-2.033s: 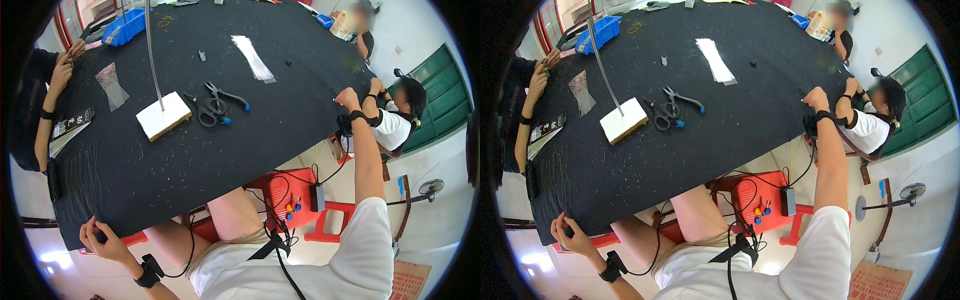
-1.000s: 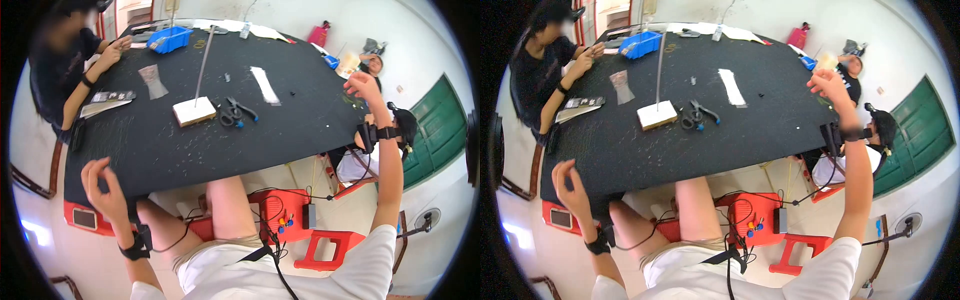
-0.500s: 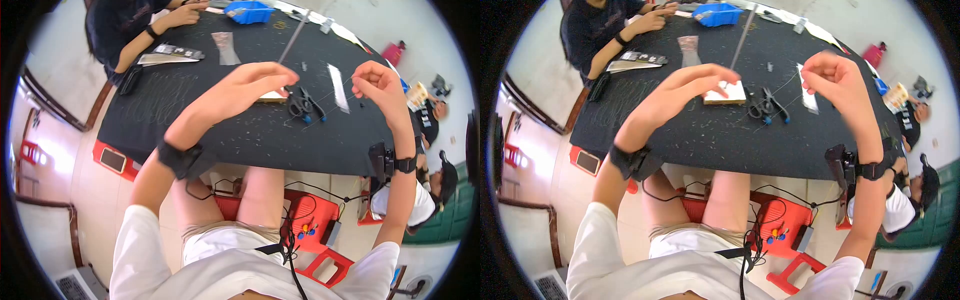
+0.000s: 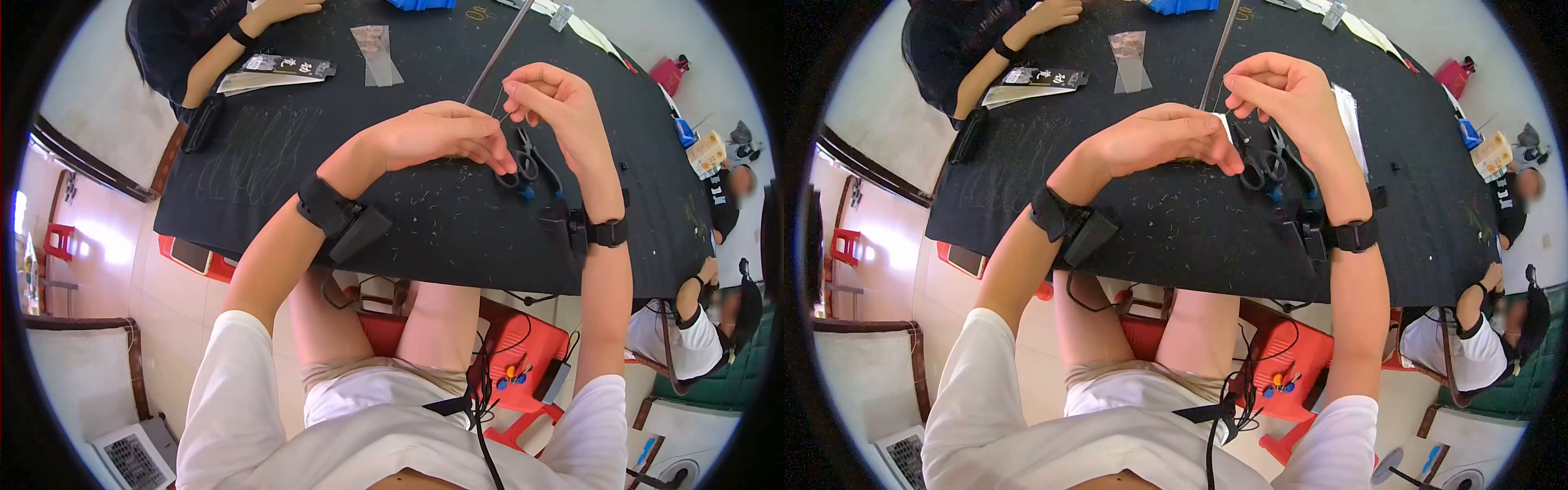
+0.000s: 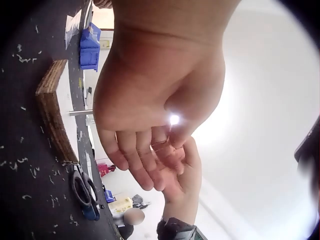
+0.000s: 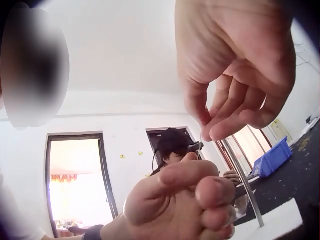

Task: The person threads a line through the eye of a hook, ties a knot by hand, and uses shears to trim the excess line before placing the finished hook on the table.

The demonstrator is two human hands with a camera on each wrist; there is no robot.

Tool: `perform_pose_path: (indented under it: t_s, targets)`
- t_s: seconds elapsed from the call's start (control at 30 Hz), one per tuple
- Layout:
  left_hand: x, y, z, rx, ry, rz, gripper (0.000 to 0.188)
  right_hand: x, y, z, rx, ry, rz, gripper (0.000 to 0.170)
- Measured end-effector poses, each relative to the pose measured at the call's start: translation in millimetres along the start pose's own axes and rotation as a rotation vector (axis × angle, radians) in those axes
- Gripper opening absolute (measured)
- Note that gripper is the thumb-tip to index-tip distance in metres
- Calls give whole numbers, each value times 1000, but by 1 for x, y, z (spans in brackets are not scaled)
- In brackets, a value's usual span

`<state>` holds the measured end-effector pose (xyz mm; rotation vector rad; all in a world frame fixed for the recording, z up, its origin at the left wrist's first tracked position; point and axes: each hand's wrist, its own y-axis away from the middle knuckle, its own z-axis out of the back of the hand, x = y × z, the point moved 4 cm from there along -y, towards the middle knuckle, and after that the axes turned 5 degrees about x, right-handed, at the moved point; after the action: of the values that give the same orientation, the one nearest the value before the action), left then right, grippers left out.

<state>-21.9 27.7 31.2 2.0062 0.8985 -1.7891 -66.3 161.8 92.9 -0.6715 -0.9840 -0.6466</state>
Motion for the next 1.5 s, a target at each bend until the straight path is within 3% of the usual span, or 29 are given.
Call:
perform_pose_path:
  t_s: [0.07, 0.17, 0.27, 0.33, 0.4, 0.8, 1.03, 1.3, 1.5]
  targets:
    - [6, 1, 7, -31, 35, -56, 33, -12, -2, -2, -25, -26, -9, 15]
    - [0, 5, 16, -130, -55, -146, 31, -30, -2, -6, -106, -85, -1, 17]
    - [-2, 9, 23, -287, -101, -214, 30, -58, 1, -15, -37, -154, 3, 18]
    - [-4, 11, 23, -309, -113, -215, 29, -64, 6, -25, 24, -87, -56, 17]
    - [-4, 12, 24, -418, -114, -133, 29, -60, 10, -38, -2, -107, 16, 15]
    - [-8, 15, 17, -263, -238, -261, 35, -61, 15, -53, 73, 85, 98, 17]
    - [-3, 13, 16, -288, -178, -222, 34, -64, 15, -57, 117, 41, 98, 16]
    - [-4, 14, 17, -308, -175, -180, 34, -63, 16, -58, 143, 180, 117, 14]
    - [-3, 12, 15, -276, -199, -247, 33, -61, 17, -60, 163, 202, 75, 13]
